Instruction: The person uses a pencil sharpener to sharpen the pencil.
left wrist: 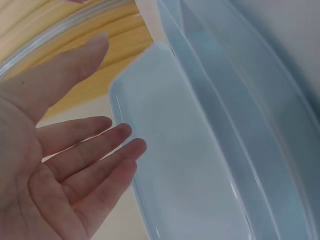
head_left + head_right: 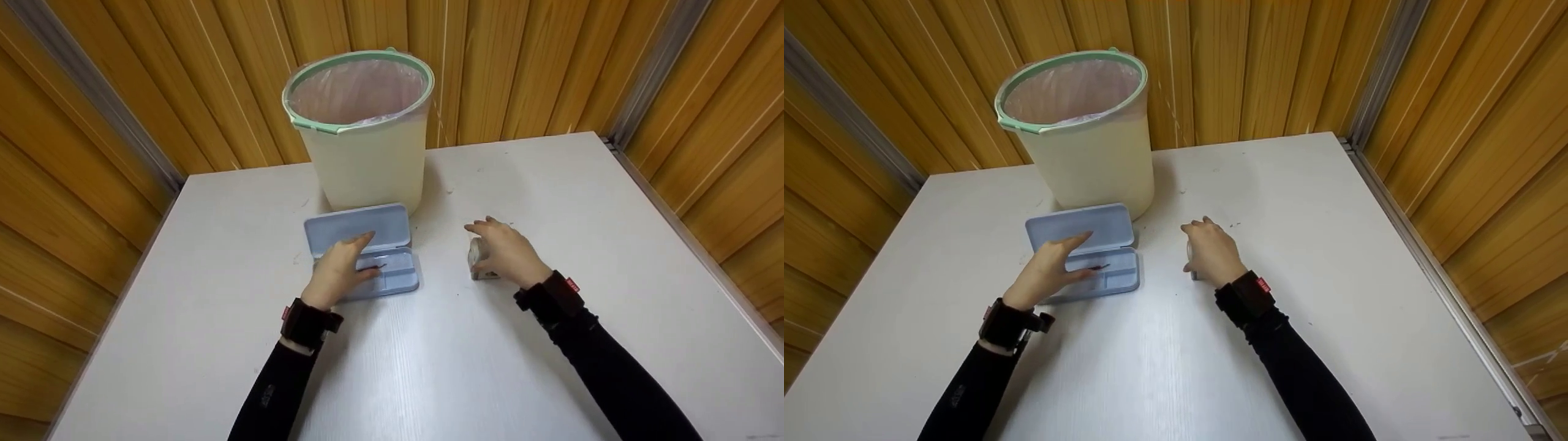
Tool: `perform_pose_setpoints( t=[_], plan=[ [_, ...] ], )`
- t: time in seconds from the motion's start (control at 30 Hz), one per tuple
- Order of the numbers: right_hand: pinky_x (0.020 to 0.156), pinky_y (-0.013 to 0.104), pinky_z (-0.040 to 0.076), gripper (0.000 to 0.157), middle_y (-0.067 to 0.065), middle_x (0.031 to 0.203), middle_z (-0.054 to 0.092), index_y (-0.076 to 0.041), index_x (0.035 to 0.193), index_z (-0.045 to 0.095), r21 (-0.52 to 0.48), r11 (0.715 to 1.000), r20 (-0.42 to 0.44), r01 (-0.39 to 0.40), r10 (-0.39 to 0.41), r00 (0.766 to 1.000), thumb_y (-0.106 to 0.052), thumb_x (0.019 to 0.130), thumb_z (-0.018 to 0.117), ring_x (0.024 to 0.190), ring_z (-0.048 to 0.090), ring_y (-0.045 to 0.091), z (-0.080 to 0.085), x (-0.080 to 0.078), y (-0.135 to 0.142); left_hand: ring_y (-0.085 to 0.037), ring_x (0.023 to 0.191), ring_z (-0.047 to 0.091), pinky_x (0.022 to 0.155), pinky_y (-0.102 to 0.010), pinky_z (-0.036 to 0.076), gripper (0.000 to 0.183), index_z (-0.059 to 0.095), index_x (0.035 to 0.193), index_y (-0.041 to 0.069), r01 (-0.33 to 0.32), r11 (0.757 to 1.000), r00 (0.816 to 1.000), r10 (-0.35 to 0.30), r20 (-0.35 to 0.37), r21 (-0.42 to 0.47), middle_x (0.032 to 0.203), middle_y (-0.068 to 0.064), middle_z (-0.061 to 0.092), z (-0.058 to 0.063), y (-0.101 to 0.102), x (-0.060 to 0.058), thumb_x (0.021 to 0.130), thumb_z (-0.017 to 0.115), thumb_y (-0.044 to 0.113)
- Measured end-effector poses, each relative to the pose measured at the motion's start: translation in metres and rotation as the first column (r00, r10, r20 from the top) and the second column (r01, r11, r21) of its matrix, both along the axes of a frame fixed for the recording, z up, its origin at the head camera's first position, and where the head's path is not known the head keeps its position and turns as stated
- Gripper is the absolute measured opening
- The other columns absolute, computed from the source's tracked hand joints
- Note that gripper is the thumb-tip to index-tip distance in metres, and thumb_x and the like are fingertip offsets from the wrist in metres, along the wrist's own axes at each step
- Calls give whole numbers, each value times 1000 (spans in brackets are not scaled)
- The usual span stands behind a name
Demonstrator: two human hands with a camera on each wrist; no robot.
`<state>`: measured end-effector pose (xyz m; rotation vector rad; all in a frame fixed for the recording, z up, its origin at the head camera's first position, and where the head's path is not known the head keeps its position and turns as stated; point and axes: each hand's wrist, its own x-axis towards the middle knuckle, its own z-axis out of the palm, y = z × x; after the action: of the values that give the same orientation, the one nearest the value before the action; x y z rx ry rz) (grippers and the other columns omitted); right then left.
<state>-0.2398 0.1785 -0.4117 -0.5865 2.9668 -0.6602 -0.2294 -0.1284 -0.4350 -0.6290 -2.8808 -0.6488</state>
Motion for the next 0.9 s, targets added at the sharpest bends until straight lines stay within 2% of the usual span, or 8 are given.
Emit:
perform_pose_setpoints(
  t=[0.1, 0.3, 0.47, 0.57, 0.73, 0.9],
  plan=[
    [108, 61, 37, 71, 29, 141, 52, 5, 136, 54, -6, 1000, 23, 1, 0, 1000, -3, 72, 84, 132, 46, 48, -4, -1, 10, -38, 118, 62, 100, -45, 51, 72, 51, 140, -1, 51, 999, 999, -51, 0, 17, 135, -23, 60, 0, 14, -3, 78, 82, 21],
    [100, 57, 46, 61, 28, 128, 62, 8, 129, 58, -39, 999, 36, 21, -19, 999, 2, 73, 80, 117, 58, 46, -10, -4, 20, -34, 123, 60, 103, -41, 49, 70, 51, 140, -2, 125, 992, 991, -126, 49, 18, 136, -20, 59, -3, 43, -7, 81, 81, 21],
    [91, 53, 50, 46, 27, 116, 67, 9, 119, 63, -27, 999, 44, 47, -46, 998, -6, 78, 79, 106, 62, 41, -10, -7, 21, -32, 121, 62, 102, -39, 50, 69, 52, 138, -3, 172, 985, 985, -171, 12, -23, 135, -18, 61, -7, 63, -7, 81, 80, 23],
    [85, 51, 52, 41, 25, 109, 68, 9, 112, 65, -23, 995, 44, 92, -91, 995, -13, 80, 78, 100, 65, 38, -10, -8, 20, -31, 120, 63, 101, -38, 51, 68, 52, 138, -2, 172, 984, 985, -173, -14, -48, 134, -18, 62, -9, 74, -5, 82, 79, 27],
    [68, 44, 54, 40, 23, 93, 71, 9, 98, 66, -36, 979, 6, 199, -199, 980, -26, 81, 77, 81, 68, 32, -8, -8, 18, -28, 119, 64, 99, -36, 52, 71, 53, 139, 0, 145, 988, 988, -147, -41, -56, 134, -15, 63, -10, 96, -2, 83, 78, 35],
    [56, 35, 49, 46, 19, 80, 68, 8, 88, 65, -75, 961, -30, 266, -268, 963, -36, 79, 78, 66, 60, 22, 1, -7, 13, -28, 118, 64, 97, -36, 53, 78, 49, 142, 0, 124, 991, 988, -127, -90, -40, 135, -15, 62, -14, 118, 1, 81, 79, 39]
  ],
)
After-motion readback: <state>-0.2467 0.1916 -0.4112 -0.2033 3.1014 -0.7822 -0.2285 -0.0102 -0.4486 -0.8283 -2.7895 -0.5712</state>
